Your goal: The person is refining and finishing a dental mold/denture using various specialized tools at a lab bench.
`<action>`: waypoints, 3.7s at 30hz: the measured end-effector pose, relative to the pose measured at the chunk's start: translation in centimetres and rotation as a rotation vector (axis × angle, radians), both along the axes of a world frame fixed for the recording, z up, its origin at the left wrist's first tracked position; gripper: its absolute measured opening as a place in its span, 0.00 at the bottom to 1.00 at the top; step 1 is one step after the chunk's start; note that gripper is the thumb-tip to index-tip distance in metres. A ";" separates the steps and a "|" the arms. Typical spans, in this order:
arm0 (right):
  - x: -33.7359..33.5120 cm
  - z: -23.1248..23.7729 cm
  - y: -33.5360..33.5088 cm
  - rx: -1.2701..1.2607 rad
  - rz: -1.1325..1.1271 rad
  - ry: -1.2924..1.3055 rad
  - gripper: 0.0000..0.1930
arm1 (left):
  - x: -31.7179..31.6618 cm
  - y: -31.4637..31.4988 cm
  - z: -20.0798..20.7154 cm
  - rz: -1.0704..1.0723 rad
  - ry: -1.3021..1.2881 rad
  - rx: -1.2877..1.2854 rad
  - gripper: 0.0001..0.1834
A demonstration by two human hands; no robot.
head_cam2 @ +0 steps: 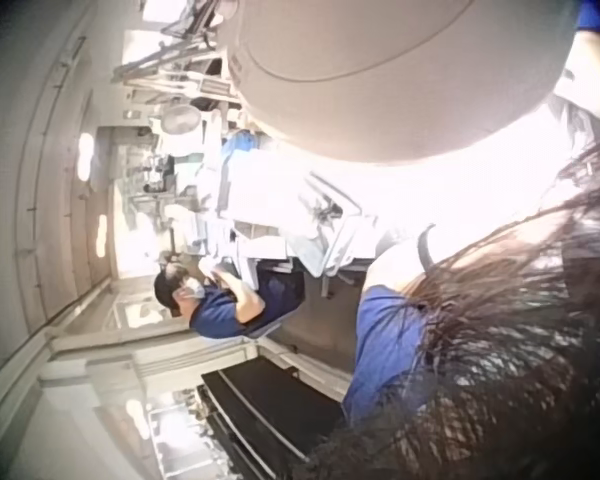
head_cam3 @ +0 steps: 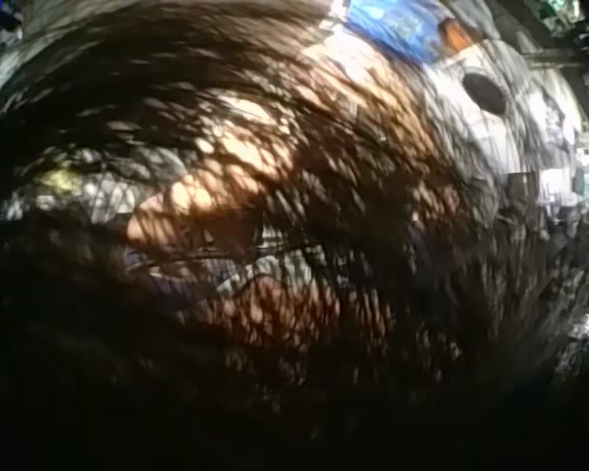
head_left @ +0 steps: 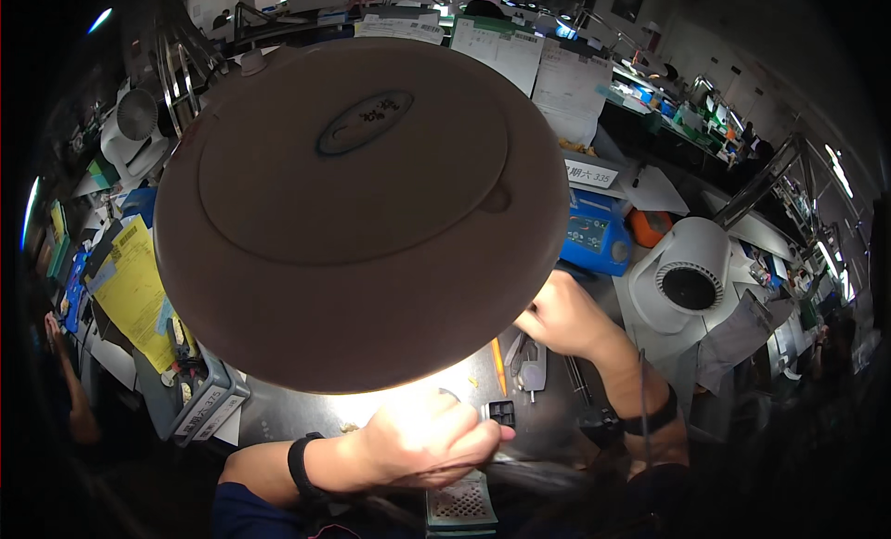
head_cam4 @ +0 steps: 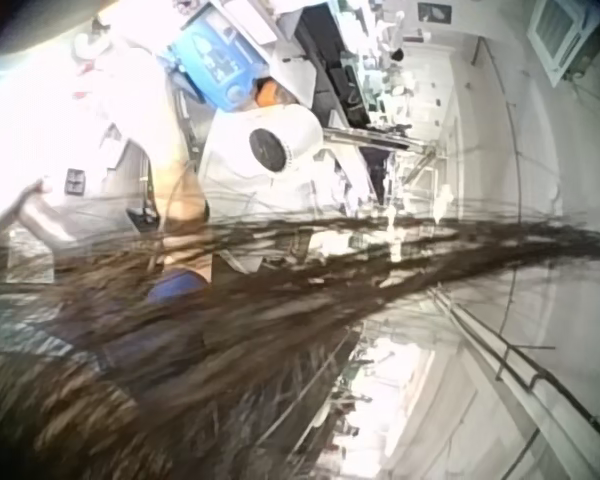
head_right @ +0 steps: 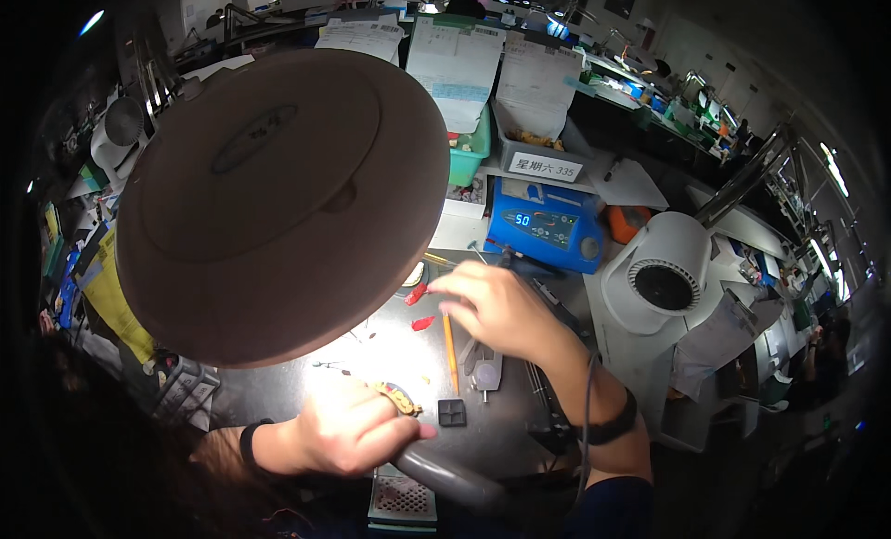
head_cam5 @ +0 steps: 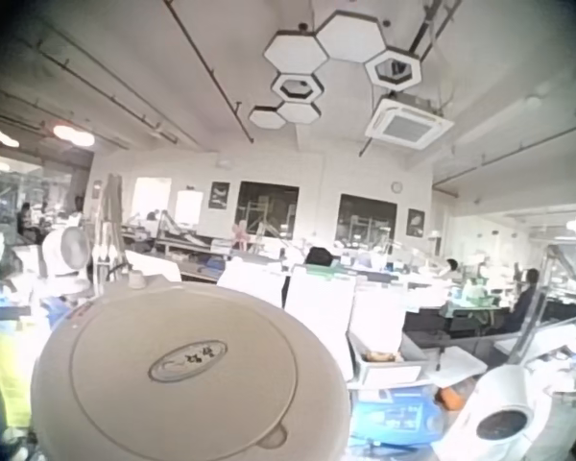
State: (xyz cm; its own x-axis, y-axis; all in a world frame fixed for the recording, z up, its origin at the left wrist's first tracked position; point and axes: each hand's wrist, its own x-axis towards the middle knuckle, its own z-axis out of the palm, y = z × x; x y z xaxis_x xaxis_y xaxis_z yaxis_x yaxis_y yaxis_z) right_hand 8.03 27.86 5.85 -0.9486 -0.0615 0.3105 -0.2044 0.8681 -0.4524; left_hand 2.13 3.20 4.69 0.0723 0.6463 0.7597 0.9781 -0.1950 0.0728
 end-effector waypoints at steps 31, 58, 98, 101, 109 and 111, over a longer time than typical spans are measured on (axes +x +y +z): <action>-11.2 1.1 3.2 -0.155 0.079 -0.023 0.19 | 0.3 -1.7 -4.0 -0.164 -0.040 0.175 0.09; -10.8 -1.0 0.3 0.124 0.116 -0.200 0.17 | 0.7 -1.8 -4.9 -0.247 -0.023 0.228 0.12; 11.3 -4.3 -0.2 -0.053 -0.628 -0.213 0.15 | 1.4 -1.6 -4.9 -0.390 -0.001 0.097 0.13; 10.9 -4.2 -0.6 -0.009 -0.675 -0.229 0.14 | 1.4 -1.5 -4.9 -0.394 0.001 0.107 0.13; 12.2 -2.1 -3.7 0.068 -0.447 0.032 0.13 | 1.2 -1.5 -4.2 -0.392 -0.027 0.096 0.14; 14.4 -3.2 -4.9 0.046 -0.259 0.158 0.14 | 1.4 -1.3 -4.3 -0.379 -0.035 0.113 0.13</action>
